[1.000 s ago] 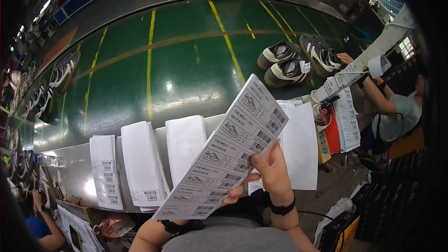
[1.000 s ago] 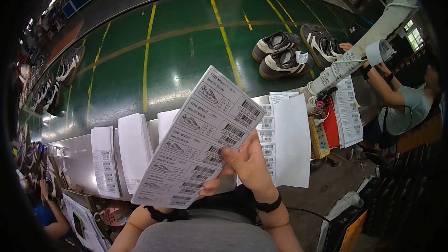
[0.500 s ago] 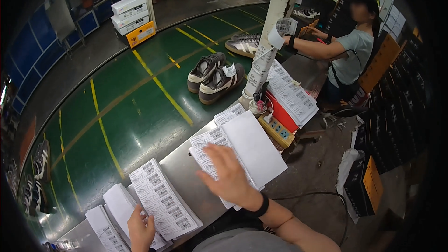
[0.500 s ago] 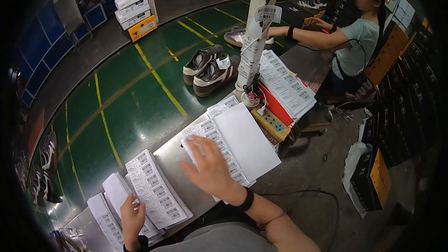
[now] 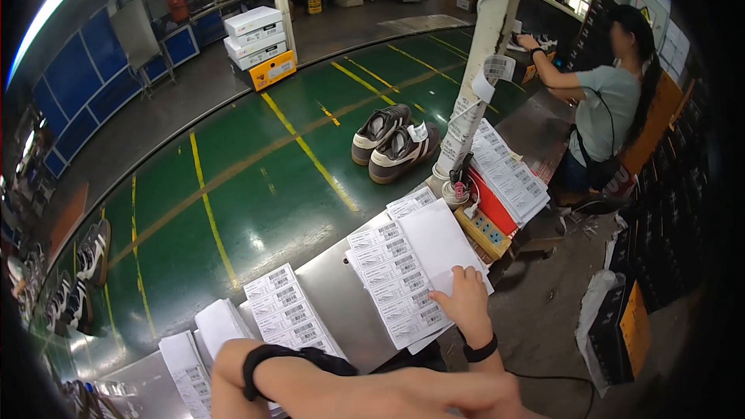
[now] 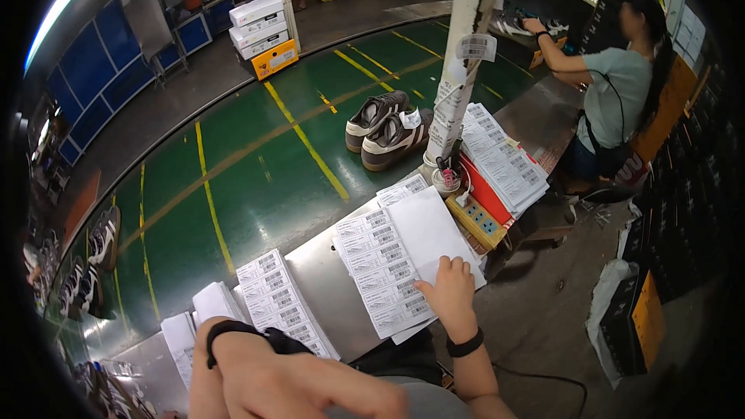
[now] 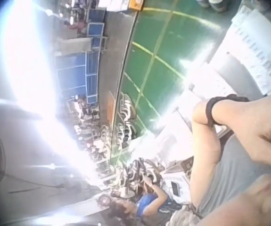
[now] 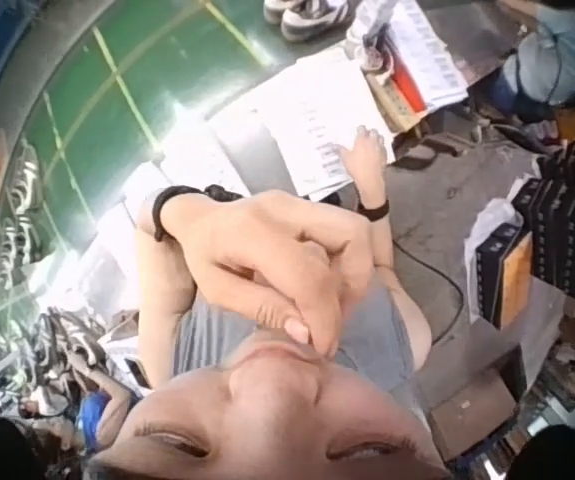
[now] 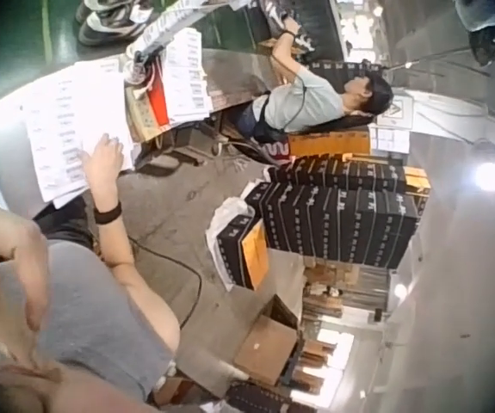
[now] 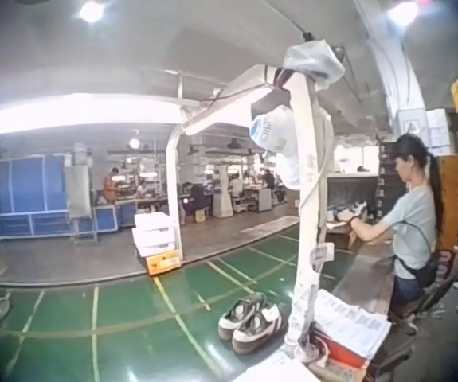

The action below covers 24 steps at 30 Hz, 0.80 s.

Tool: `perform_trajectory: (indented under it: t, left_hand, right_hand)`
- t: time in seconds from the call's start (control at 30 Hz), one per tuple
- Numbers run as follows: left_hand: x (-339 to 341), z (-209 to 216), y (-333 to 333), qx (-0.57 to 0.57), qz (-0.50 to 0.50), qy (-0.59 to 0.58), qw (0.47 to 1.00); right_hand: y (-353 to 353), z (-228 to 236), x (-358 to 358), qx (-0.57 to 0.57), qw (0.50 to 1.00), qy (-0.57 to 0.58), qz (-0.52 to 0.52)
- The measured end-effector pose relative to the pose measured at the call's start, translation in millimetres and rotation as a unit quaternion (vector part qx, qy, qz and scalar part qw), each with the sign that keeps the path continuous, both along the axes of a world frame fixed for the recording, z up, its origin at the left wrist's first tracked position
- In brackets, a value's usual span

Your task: The recorder is matching printed labels and barcodes to specific pairs of sneakers on a factory assembly line, checking the information inside the shoe and then placing the correct labels inside the shoe.

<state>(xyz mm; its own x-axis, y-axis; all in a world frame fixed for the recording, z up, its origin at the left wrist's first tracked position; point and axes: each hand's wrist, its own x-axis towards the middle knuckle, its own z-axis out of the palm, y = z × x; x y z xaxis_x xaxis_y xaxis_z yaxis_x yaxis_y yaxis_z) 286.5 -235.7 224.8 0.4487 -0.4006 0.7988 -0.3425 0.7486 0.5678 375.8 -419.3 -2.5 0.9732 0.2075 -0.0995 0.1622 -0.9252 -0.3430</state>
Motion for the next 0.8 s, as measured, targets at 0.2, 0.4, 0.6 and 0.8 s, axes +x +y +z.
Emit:
perform_trajectory:
  t: [0.2,0.4,0.6,0.8]
  left_hand:
    - [0.9,-1.0,-42.2,0.010,-0.314,0.142,0.939]
    - [-0.8,-1.1,-92.5,0.077,-0.578,0.176,0.793]
    - [-6.8,9.3,-106.9,0.070,-0.586,0.184,0.786]
    - [-20.7,19.8,-91.3,0.073,-0.459,0.282,0.840]
  right_hand:
    - [-0.9,-4.7,3.5,-0.034,0.998,-0.050,-0.015]
    - [3.8,-3.3,3.2,-0.040,0.996,-0.013,-0.081]
    - [-16.1,-7.6,-9.3,-0.048,0.990,-0.004,-0.135]
    - [-11.7,-11.0,-9.2,0.010,0.993,0.004,-0.118]
